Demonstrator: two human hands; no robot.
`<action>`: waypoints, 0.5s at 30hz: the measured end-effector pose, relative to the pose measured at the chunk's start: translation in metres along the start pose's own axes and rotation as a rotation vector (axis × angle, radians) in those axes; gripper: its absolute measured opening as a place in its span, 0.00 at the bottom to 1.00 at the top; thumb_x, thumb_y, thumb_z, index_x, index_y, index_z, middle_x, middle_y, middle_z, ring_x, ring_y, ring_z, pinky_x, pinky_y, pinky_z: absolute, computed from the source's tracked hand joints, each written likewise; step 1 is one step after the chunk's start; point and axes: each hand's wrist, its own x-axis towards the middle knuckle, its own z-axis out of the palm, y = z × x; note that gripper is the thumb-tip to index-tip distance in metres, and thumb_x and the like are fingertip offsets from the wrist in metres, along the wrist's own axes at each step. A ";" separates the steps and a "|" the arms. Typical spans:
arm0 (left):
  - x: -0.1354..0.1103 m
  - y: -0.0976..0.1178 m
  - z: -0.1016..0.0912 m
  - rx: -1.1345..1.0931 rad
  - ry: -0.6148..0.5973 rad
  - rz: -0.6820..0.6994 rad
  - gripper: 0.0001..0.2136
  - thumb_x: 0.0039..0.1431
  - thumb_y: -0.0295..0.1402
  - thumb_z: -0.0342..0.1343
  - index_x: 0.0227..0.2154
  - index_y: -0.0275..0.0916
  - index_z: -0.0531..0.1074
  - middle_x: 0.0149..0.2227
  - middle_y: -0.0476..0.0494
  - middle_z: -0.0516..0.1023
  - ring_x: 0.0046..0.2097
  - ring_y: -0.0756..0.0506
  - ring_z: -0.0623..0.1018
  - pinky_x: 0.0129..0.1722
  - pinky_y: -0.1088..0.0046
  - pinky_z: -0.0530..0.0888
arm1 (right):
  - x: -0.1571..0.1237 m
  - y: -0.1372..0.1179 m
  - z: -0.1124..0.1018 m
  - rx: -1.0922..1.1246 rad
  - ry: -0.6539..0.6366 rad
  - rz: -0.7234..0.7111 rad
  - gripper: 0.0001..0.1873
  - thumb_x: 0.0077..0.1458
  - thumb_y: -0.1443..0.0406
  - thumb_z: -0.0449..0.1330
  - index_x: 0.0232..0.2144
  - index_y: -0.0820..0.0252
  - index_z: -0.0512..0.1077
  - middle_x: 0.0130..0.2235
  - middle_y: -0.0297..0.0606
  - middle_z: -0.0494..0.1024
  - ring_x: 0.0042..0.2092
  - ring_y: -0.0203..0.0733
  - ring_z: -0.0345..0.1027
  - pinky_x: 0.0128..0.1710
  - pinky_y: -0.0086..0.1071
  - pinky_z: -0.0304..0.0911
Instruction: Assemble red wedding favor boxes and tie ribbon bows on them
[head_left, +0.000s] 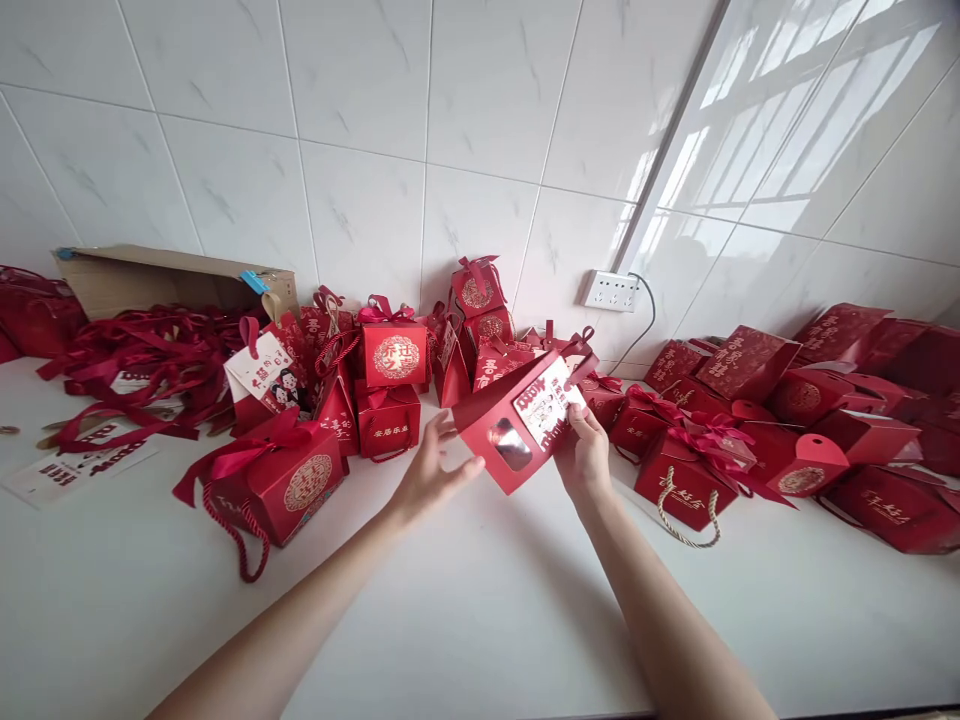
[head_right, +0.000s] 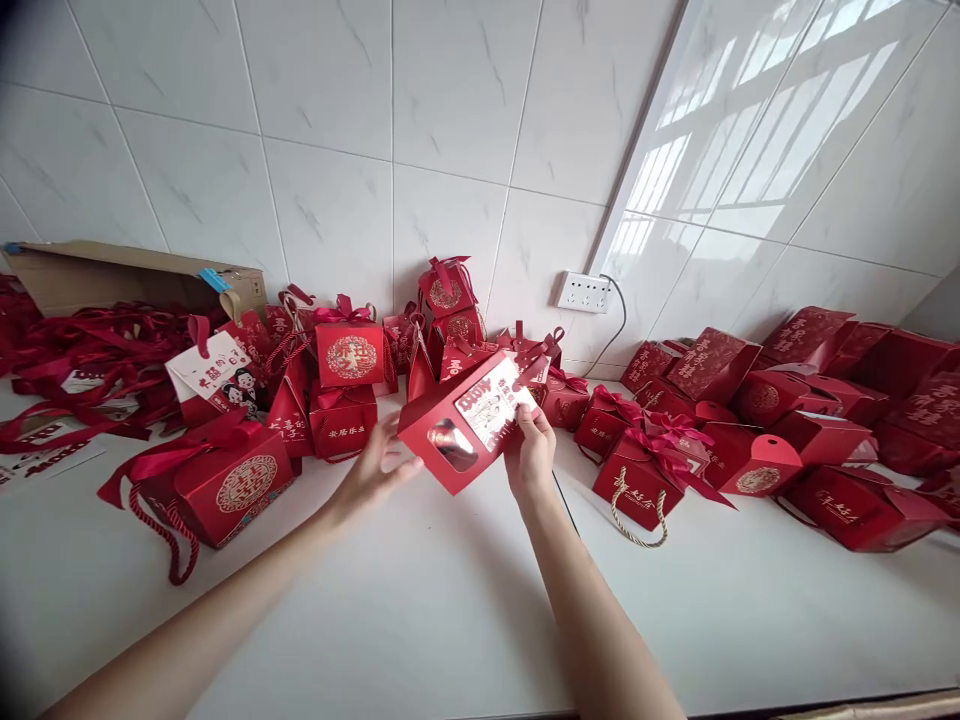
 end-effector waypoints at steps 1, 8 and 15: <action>-0.003 -0.001 0.004 0.030 -0.038 -0.013 0.35 0.46 0.45 0.60 0.56 0.42 0.54 0.59 0.33 0.63 0.61 0.33 0.63 0.55 0.52 0.62 | 0.002 0.002 -0.001 0.045 0.003 0.010 0.11 0.45 0.60 0.65 0.31 0.57 0.70 0.35 0.34 0.78 0.37 0.41 0.71 0.41 0.37 0.66; -0.014 0.006 0.014 0.127 -0.055 0.214 0.29 0.49 0.41 0.60 0.53 0.41 0.58 0.54 0.37 0.67 0.55 0.37 0.70 0.54 0.58 0.66 | 0.000 0.007 -0.001 0.159 -0.153 0.117 0.08 0.48 0.64 0.61 0.35 0.54 0.72 0.37 0.31 0.78 0.39 0.39 0.71 0.43 0.35 0.67; -0.009 0.005 0.009 0.113 0.091 0.282 0.29 0.43 0.38 0.64 0.49 0.41 0.60 0.50 0.38 0.70 0.52 0.37 0.71 0.51 0.59 0.68 | -0.001 0.010 0.000 0.012 -0.152 0.221 0.12 0.45 0.59 0.65 0.34 0.56 0.71 0.33 0.33 0.78 0.33 0.39 0.71 0.34 0.32 0.68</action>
